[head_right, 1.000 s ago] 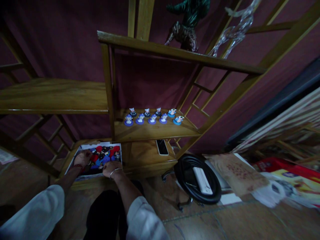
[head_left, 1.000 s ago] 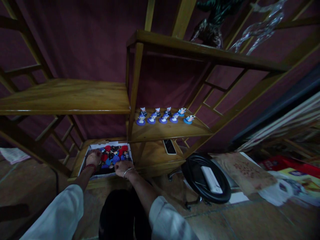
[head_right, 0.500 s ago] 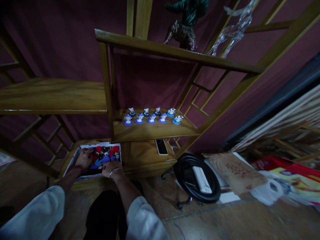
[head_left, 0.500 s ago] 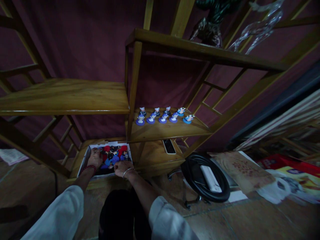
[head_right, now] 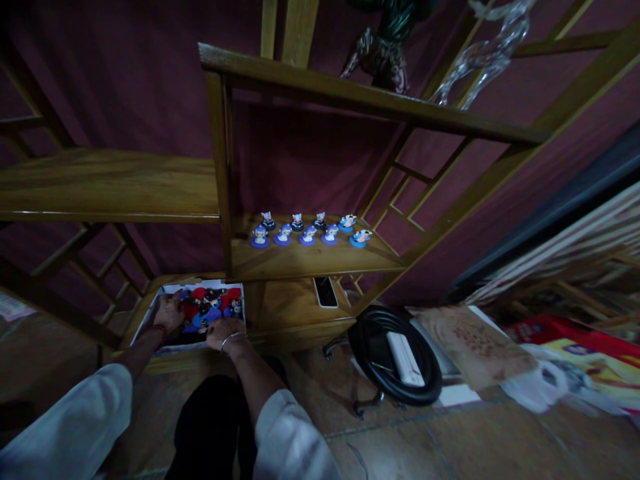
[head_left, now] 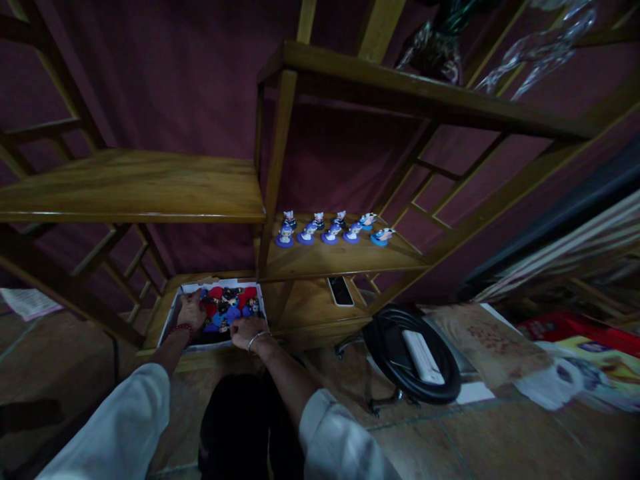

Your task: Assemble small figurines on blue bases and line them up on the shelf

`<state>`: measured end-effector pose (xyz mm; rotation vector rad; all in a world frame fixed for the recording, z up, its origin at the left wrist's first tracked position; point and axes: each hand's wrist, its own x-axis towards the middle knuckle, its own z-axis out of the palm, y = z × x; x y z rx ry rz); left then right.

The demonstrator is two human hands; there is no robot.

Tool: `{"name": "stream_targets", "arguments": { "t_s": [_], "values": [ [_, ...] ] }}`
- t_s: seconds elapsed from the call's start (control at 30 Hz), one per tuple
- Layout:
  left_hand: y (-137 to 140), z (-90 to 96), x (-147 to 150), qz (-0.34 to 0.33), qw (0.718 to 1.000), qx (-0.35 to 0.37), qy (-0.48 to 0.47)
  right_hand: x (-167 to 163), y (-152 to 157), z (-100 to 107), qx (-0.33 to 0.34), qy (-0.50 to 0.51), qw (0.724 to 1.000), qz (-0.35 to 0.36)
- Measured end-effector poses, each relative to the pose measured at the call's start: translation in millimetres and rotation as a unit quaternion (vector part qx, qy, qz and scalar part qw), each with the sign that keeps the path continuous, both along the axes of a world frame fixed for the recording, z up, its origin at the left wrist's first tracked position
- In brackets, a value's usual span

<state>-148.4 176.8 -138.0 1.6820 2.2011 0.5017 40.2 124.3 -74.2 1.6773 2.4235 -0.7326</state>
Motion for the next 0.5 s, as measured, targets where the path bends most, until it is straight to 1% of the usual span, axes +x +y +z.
{"name": "stream_targets", "arguments": {
  "t_s": [0.07,0.13,0.33,0.5],
  "values": [
    [1.3,-3.9,-1.3,-0.005,1.000,-0.003,0.000,0.3,0.1,-1.4,0.009,0.006,1.000,0.002],
    [1.4,-3.8,-1.6,-0.016,1.000,-0.008,0.007,0.4,0.3,-2.0,0.013,0.010,1.000,0.004],
    [-1.1,8.1,1.6,-0.056,0.998,-0.028,0.025,-0.6,1.2,-1.3,-0.001,0.000,1.000,0.001],
    [0.9,13.1,0.1,-0.029,0.999,-0.029,0.021,-0.8,0.5,-0.7,0.000,-0.001,1.000,-0.003]
  ]
}}
